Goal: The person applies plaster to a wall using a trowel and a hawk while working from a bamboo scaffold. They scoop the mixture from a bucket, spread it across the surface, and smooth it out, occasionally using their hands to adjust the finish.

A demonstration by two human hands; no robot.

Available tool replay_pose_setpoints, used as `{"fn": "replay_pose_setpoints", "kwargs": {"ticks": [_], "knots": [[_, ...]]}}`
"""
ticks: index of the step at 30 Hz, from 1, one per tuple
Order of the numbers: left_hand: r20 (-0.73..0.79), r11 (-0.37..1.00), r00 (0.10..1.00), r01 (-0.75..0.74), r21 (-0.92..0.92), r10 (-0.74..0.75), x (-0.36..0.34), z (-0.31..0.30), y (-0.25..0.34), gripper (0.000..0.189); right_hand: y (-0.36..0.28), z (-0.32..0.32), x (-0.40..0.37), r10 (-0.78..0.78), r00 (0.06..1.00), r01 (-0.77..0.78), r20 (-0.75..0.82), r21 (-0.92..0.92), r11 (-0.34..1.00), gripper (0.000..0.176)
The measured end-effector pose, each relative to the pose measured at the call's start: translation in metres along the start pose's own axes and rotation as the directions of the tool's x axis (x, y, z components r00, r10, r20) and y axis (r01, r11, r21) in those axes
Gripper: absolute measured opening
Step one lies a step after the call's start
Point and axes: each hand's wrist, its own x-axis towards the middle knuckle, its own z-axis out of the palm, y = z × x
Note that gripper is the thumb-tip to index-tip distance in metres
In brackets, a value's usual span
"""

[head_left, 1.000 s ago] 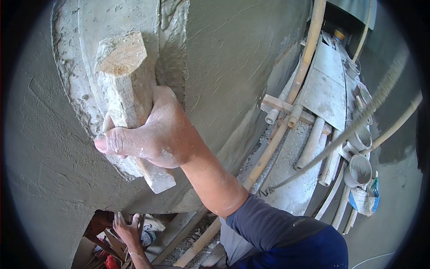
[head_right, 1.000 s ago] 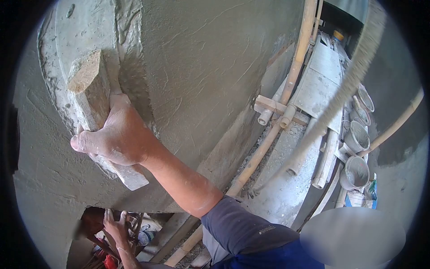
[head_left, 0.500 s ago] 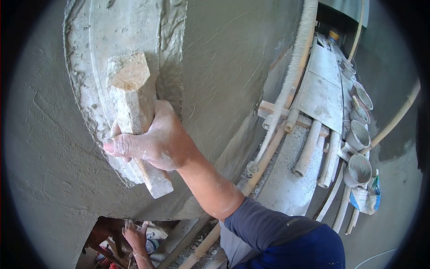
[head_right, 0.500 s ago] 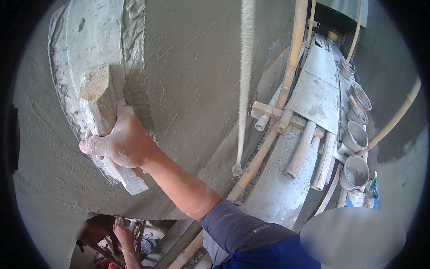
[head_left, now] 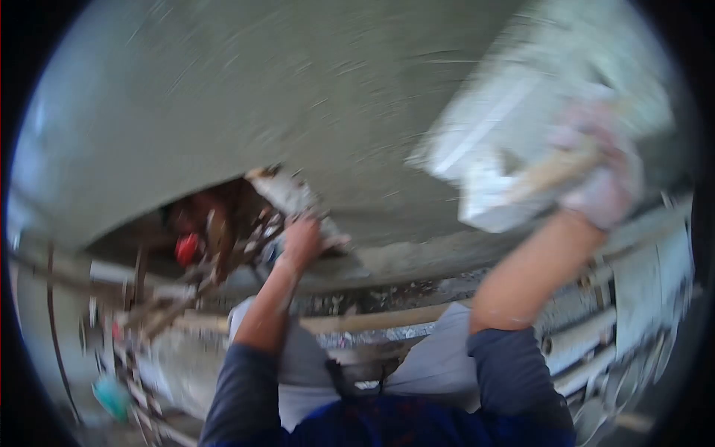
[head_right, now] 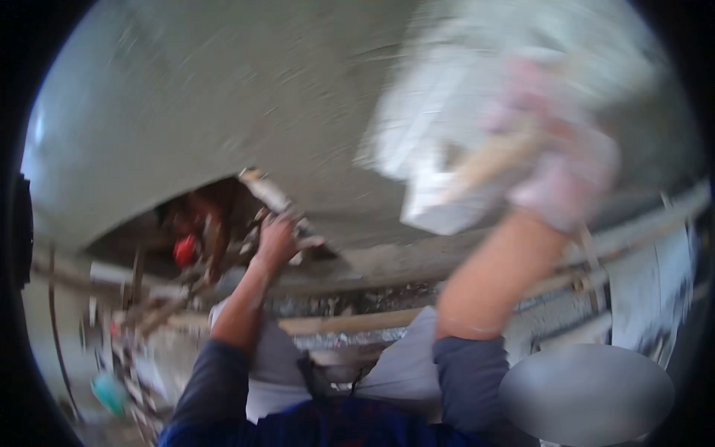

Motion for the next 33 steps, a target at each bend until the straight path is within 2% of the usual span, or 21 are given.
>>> {"fn": "replay_pose_setpoints", "kwargs": {"ticks": [1,2,3,4,6,9,12,14,15,16,18,21,33], "knots": [[0.04,1.0,0.999,0.013,-0.002,-0.013,-0.001,0.004,-0.005,0.098,-0.004,-0.002,0.003,0.03,0.999,-0.031,0.036,0.021,0.999,0.034],[0.07,1.0,0.998,0.003,-0.011,-0.002,0.001,0.011,-0.009,0.102,-0.013,0.032,-0.002,0.05,0.999,-0.05,-0.011,0.043,0.998,0.027],[0.095,1.0,0.995,0.01,0.006,-0.011,0.008,0.017,-0.01,0.104,-0.011,0.02,0.009,0.06,0.99,-0.068,0.126,0.056,0.996,0.02],[0.117,1.0,0.993,0.012,0.023,-0.014,0.008,0.02,-0.008,0.107,-0.014,0.025,0.01,0.088,0.985,-0.106,0.151,0.113,0.988,0.016],[0.138,0.999,0.99,0.001,0.04,-0.006,0.006,0.027,-0.01,0.111,-0.016,0.024,0.012,0.07,0.986,-0.066,0.15,-0.029,0.997,0.015],[0.184,0.999,0.983,-0.002,0.048,-0.007,0.007,0.033,-0.008,0.112,-0.018,0.019,0.013,0.053,0.986,-0.05,0.161,-0.024,0.998,0.014],[0.254,0.999,0.967,0.023,0.025,-0.028,0.008,0.031,-0.006,0.112,-0.019,0.005,0.011,0.051,0.995,-0.051,0.091,0.006,0.999,0.013],[0.416,0.997,0.907,0.044,0.057,-0.064,0.009,0.023,-0.006,0.111,-0.017,-0.011,0.011,-0.189,0.981,0.194,0.045,-0.194,0.962,0.013],[0.409,1.0,0.912,0.016,0.013,-0.02,0.01,0.033,-0.012,0.11,-0.015,-0.024,0.012,-0.308,0.951,0.303,0.027,-0.282,0.91,0.013],[0.252,0.999,0.968,0.003,0.048,-0.015,0.006,0.044,-0.013,0.111,-0.014,-0.03,0.014,-0.307,0.952,0.298,0.007,-0.264,0.917,0.013],[0.208,1.0,0.978,0.008,-0.017,-0.004,0.003,0.042,-0.011,0.113,-0.014,-0.015,0.016,-0.245,0.969,0.244,0.017,-0.178,0.953,0.013],[0.141,0.999,0.989,-0.037,-0.01,0.038,0.002,0.062,-0.014,0.114,-0.014,-0.002,0.018,-0.225,0.974,0.227,0.029,-0.13,0.965,0.013],[0.137,0.993,0.985,-0.099,-0.065,0.107,0.007,0.083,-0.025,0.11,-0.024,0.001,0.023,-0.215,0.976,0.217,0.037,-0.066,0.974,0.013]]}}
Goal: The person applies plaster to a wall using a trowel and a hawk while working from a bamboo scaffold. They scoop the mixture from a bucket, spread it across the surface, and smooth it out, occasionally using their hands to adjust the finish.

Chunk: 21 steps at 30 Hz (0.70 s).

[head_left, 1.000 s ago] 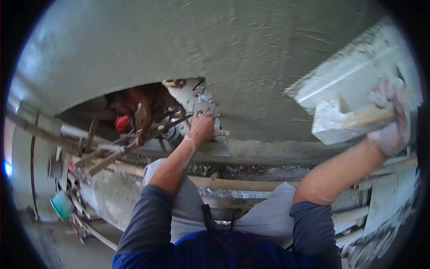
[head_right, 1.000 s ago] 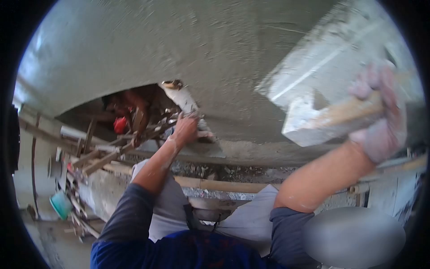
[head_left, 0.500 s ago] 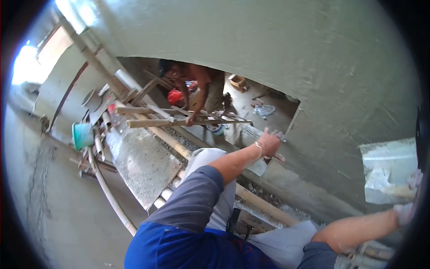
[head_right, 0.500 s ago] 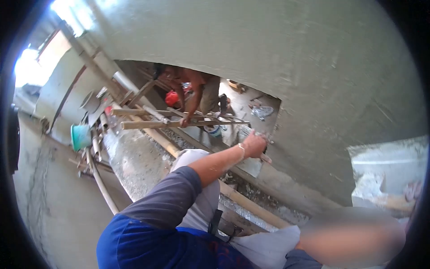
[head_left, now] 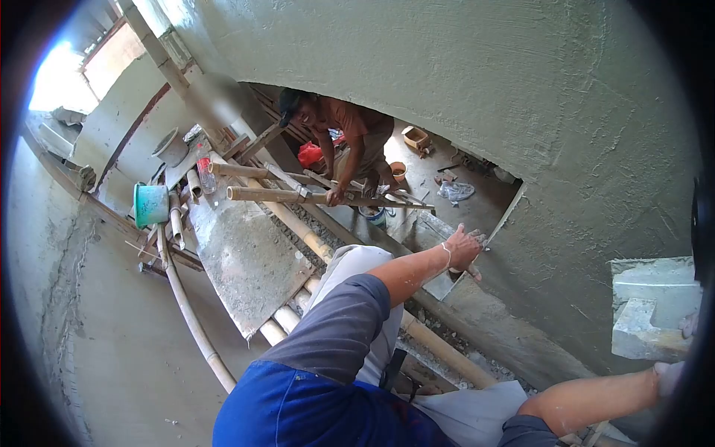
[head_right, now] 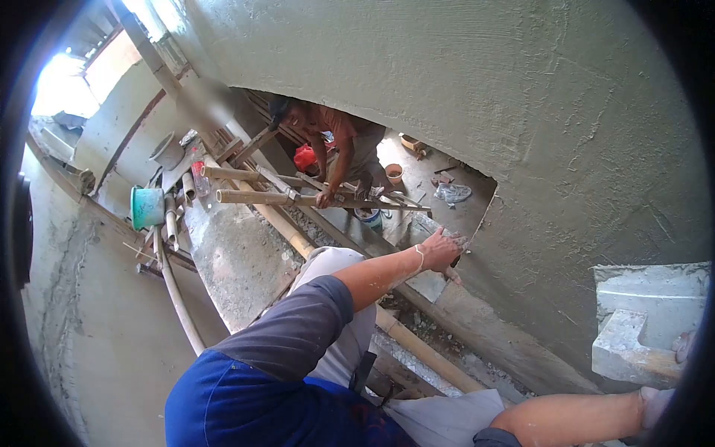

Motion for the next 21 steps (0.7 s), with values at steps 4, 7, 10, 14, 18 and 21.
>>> {"fn": "replay_pose_setpoints", "kwargs": {"ticks": [4,7,10,14,18,21], "knots": [[-0.038,1.0,0.999,-0.016,-0.007,0.016,-0.003,0.002,-0.002,0.105,0.002,0.003,0.0,0.004,1.0,-0.004,0.003,0.007,1.0,0.013],[-0.019,1.0,1.0,-0.021,0.022,0.021,-0.002,0.006,-0.003,0.105,0.0,0.004,0.0,0.013,1.0,-0.014,0.006,0.015,1.0,0.013],[0.002,0.999,1.0,-0.021,0.04,0.021,-0.001,0.01,-0.003,0.106,0.0,0.004,0.0,0.02,1.0,-0.02,0.002,0.015,1.0,0.013],[0.041,0.997,0.999,-0.022,0.079,0.019,0.001,0.018,-0.004,0.105,0.001,0.006,0.0,0.034,0.999,-0.034,0.007,0.015,0.999,0.014],[0.084,0.997,0.996,-0.031,0.069,0.025,0.001,0.02,-0.005,0.108,0.008,0.011,-0.004,0.067,0.998,-0.067,0.016,0.016,0.998,0.014],[0.202,0.989,0.979,-0.046,0.142,0.016,0.008,0.032,-0.008,0.115,0.011,0.014,-0.006,0.087,0.996,-0.087,0.023,0.009,0.996,0.014]]}}
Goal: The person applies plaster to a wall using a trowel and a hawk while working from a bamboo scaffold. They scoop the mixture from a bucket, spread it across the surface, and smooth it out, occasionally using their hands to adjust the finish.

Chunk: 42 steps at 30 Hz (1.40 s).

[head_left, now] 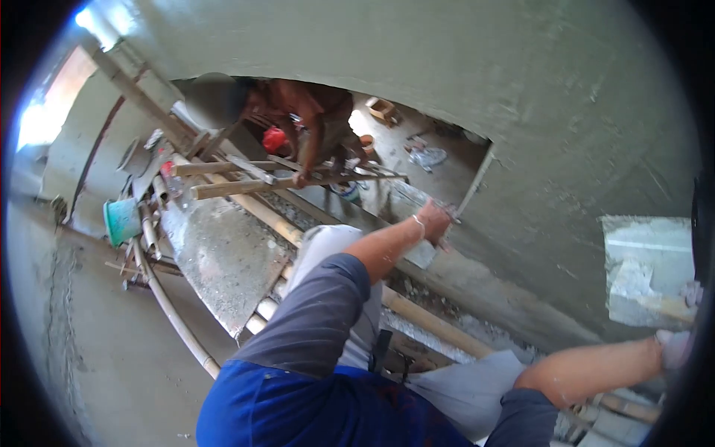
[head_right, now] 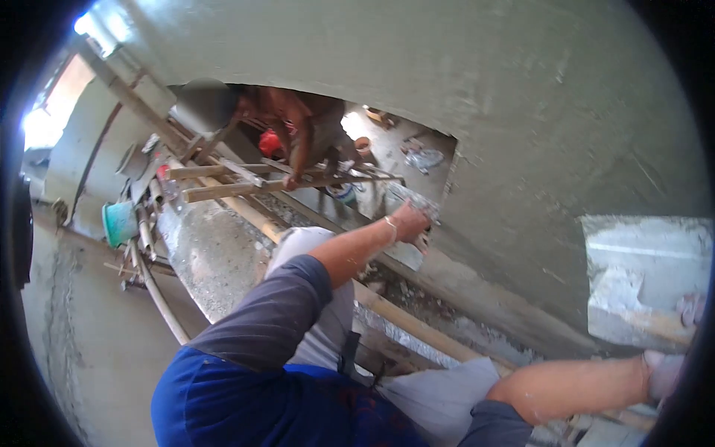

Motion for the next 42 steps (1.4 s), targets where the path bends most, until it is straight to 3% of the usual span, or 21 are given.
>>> {"fn": "replay_pose_setpoints", "kwargs": {"ticks": [24,26,27,28,30,31,32,34,38,42], "knots": [[0.099,0.995,0.994,-0.059,0.082,0.051,0.014,0.042,-0.005,0.105,-0.017,0.014,0.001,0.126,0.99,-0.129,0.058,0.043,0.991,0.021],[0.255,0.996,0.965,-0.068,0.057,0.051,0.013,0.035,0.003,0.089,-0.021,0.02,0.0,0.162,0.985,-0.165,0.064,0.059,0.984,0.021],[0.331,0.996,0.942,-0.071,0.045,0.052,0.011,0.031,0.007,0.081,-0.023,0.039,0.0,0.189,0.959,-0.175,-0.211,0.081,0.981,0.021],[0.374,0.999,0.927,-0.04,0.025,0.028,0.011,0.033,0.01,0.072,-0.026,0.062,0.0,0.207,0.859,-0.177,-0.469,0.108,0.978,0.021],[0.461,1.0,0.887,0.024,-0.015,-0.014,0.013,0.046,0.015,0.055,-0.026,0.062,0.001,0.178,0.852,-0.155,-0.492,0.087,0.984,0.021],[0.482,0.999,0.876,0.031,0.007,-0.03,0.016,0.054,0.015,0.046,-0.022,0.037,0.001,0.134,0.956,-0.127,-0.26,0.042,0.991,0.021],[0.504,0.999,0.862,0.036,0.029,-0.046,0.017,0.057,0.016,0.038,-0.02,0.031,-0.001,0.09,0.996,-0.089,-0.012,0.003,0.996,0.021],[0.512,0.998,0.857,0.033,0.056,-0.057,0.017,0.065,0.017,0.028,-0.017,0.021,-0.002,0.051,0.999,-0.051,-0.009,0.005,0.999,0.022],[0.461,0.997,0.886,0.012,0.075,-0.046,0.008,0.068,0.018,0.026,-0.016,0.02,-0.003,0.043,0.999,-0.042,-0.026,0.039,0.998,0.022],[0.43,0.997,0.903,-0.02,0.069,-0.011,0.002,0.051,0.018,0.026,-0.02,-0.005,-0.008,0.159,0.984,-0.167,0.076,0.115,0.979,0.013]]}}
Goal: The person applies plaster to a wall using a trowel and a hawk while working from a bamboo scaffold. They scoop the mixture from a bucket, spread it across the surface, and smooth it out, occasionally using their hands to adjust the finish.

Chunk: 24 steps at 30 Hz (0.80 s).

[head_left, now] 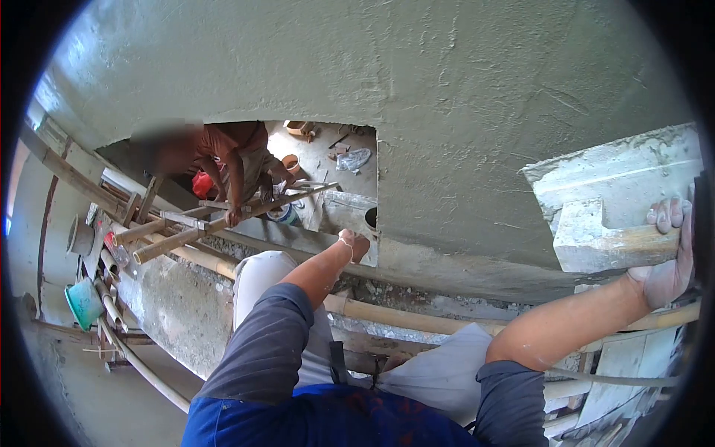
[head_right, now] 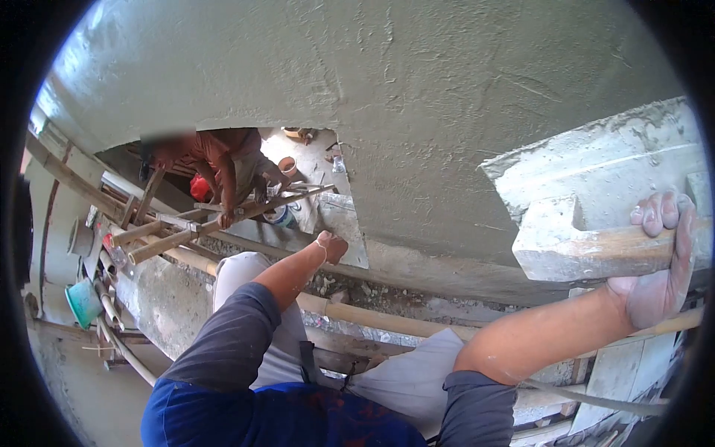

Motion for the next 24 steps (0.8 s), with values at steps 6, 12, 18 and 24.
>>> {"fn": "replay_pose_setpoints", "kwargs": {"ticks": [6,12,18,24], "knots": [[-0.148,0.992,0.984,0.089,-0.086,-0.101,-0.028,-0.022,0.014,0.024,0.001,0.01,-0.005,-0.006,0.998,0.006,-0.058,-0.007,1.0,0.013],[-0.175,0.998,0.984,0.013,-0.063,-0.024,-0.032,-0.034,0.022,0.019,0.006,0.025,-0.001,-0.006,1.0,0.005,-0.016,-0.048,0.999,0.014],[-0.398,0.934,0.906,-0.255,-0.252,0.14,-0.099,-0.118,0.051,0.022,0.011,0.043,-0.004,0.038,0.995,-0.026,0.092,-0.124,0.992,0.021],[-0.514,0.672,0.783,-0.592,-0.446,0.349,-0.155,-0.183,0.017,0.051,0.125,0.084,-0.072,0.055,0.998,-0.063,-0.032,-0.372,0.926,0.072]]}}
